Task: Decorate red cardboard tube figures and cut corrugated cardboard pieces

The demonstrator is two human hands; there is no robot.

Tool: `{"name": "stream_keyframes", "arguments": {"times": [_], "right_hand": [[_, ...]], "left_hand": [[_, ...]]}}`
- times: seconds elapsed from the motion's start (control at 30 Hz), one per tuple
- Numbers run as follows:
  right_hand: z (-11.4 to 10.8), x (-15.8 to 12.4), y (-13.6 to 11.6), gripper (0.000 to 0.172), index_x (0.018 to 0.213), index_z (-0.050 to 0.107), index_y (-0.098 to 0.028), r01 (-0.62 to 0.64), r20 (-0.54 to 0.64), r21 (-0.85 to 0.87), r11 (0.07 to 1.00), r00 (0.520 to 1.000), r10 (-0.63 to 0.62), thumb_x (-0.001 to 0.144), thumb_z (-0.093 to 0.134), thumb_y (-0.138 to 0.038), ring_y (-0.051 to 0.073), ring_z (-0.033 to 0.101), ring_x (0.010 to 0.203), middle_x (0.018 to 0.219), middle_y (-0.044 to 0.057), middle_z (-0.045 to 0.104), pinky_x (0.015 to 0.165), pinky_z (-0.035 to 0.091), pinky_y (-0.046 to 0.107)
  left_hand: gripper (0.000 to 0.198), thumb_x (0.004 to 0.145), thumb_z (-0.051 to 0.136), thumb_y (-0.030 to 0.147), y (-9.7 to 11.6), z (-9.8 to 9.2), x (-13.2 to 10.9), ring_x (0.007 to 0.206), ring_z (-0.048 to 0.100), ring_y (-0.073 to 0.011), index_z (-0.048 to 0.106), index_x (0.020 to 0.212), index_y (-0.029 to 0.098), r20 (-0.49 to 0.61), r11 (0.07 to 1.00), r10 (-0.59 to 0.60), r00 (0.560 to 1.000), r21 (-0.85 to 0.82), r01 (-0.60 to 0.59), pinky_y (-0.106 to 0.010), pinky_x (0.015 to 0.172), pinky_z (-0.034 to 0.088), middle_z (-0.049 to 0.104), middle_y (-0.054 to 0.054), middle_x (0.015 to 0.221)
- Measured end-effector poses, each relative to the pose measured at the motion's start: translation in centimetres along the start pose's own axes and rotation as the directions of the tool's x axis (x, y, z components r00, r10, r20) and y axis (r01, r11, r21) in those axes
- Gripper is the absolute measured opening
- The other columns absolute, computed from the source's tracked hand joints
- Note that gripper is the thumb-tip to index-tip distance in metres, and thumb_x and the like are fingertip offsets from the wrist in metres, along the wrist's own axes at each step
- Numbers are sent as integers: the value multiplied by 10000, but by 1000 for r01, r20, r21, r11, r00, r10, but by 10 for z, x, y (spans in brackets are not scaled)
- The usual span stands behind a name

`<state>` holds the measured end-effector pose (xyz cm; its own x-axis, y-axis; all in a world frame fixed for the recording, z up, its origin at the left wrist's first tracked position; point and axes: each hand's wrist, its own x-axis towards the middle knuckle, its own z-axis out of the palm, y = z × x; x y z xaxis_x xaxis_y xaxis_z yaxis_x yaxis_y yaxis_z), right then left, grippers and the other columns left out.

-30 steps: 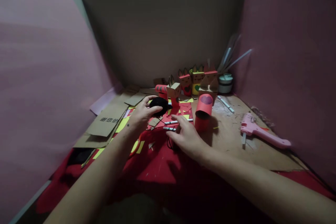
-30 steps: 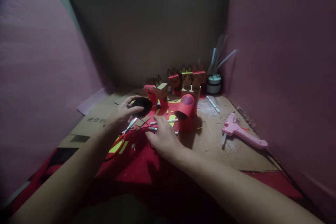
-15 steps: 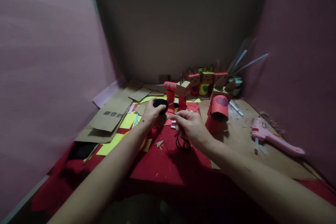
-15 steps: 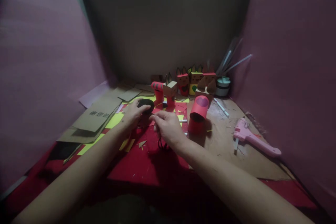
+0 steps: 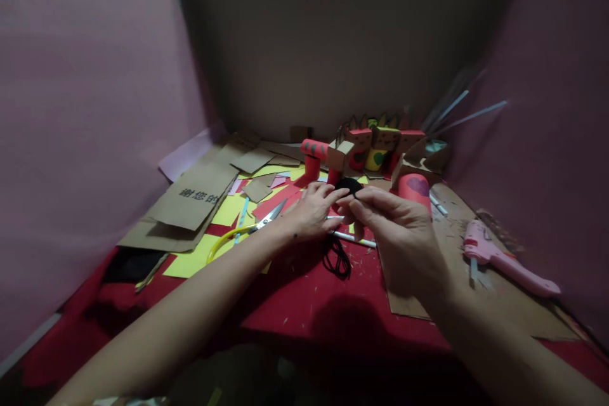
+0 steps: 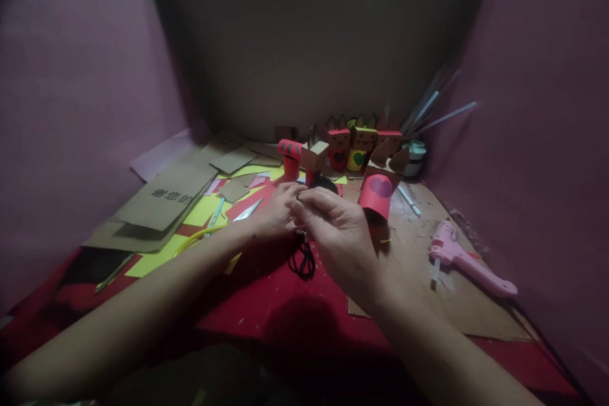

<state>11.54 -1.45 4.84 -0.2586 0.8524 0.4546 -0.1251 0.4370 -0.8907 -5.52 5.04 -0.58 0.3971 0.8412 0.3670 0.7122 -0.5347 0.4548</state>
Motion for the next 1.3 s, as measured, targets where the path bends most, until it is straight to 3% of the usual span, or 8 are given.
{"name": "stream_keyframes", "arguments": {"times": [0.13,0.37,0.47,0.53,0.6,0.9,1.13,1.3], "right_hand": [[-6,-8,-10,116,833,725,-246,128,16,-114,985,992,-127,891,625,-241,141,563,685,807,23,642,626,490,292],[-2,-11,-5,172,903,709,-285,329,98,-322,888,944,-314,888,597,-156,188,563,793,836,43,559,680,508,358],[12,-15,-4,189,858,704,-239,464,212,-527,712,883,-419,861,575,-101,218,540,800,834,78,566,654,497,383],[20,-21,-1,185,799,699,-202,554,283,-617,559,819,-499,832,571,-72,234,524,810,863,101,603,660,489,402],[24,-27,5,192,824,696,-186,596,321,-591,543,792,-520,820,558,-52,228,537,824,917,110,626,684,506,402],[19,-2,56,500,1300,481,-166,337,211,-482,808,940,-267,819,481,-29,233,560,1144,1233,147,585,949,491,408],[20,28,78,148,825,678,-187,226,215,-601,767,970,-118,879,547,-144,186,551,778,803,60,657,726,456,327],[12,35,87,135,775,684,-192,190,147,-611,768,981,-125,855,593,-134,202,531,790,780,58,678,725,425,334]], "left_hand": [[521,718,716,340,0,2,10,1184,436,-391,604,1213,221,-39,997,-45,998,-62,43,-581,1012,352,587,-146,1161],[436,781,671,270,45,-26,-18,851,650,-218,618,1213,241,45,871,-10,999,-491,31,-326,750,526,697,-47,972],[127,803,621,206,59,-34,-36,767,649,-185,734,859,217,48,711,-57,997,-699,74,-279,675,511,701,-11,823],[134,801,641,236,59,-37,-47,667,620,-161,729,703,213,46,691,-119,992,-713,116,-257,607,491,673,4,701],[152,807,652,272,53,-42,-58,656,613,-159,748,699,225,30,713,-183,983,-684,154,-258,605,492,674,-2,681],[170,816,684,351,27,-63,-75,551,585,-140,792,823,220,-113,614,-456,883,-758,220,-248,521,470,673,-42,622],[175,811,711,353,21,-74,-67,550,563,-128,792,841,200,-325,673,-543,774,-719,171,-223,479,467,624,-33,602],[120,817,668,181,4,-89,-57,576,569,-101,772,760,164,-384,502,-653,653,-865,-7,-191,466,472,651,-51,697]]}}
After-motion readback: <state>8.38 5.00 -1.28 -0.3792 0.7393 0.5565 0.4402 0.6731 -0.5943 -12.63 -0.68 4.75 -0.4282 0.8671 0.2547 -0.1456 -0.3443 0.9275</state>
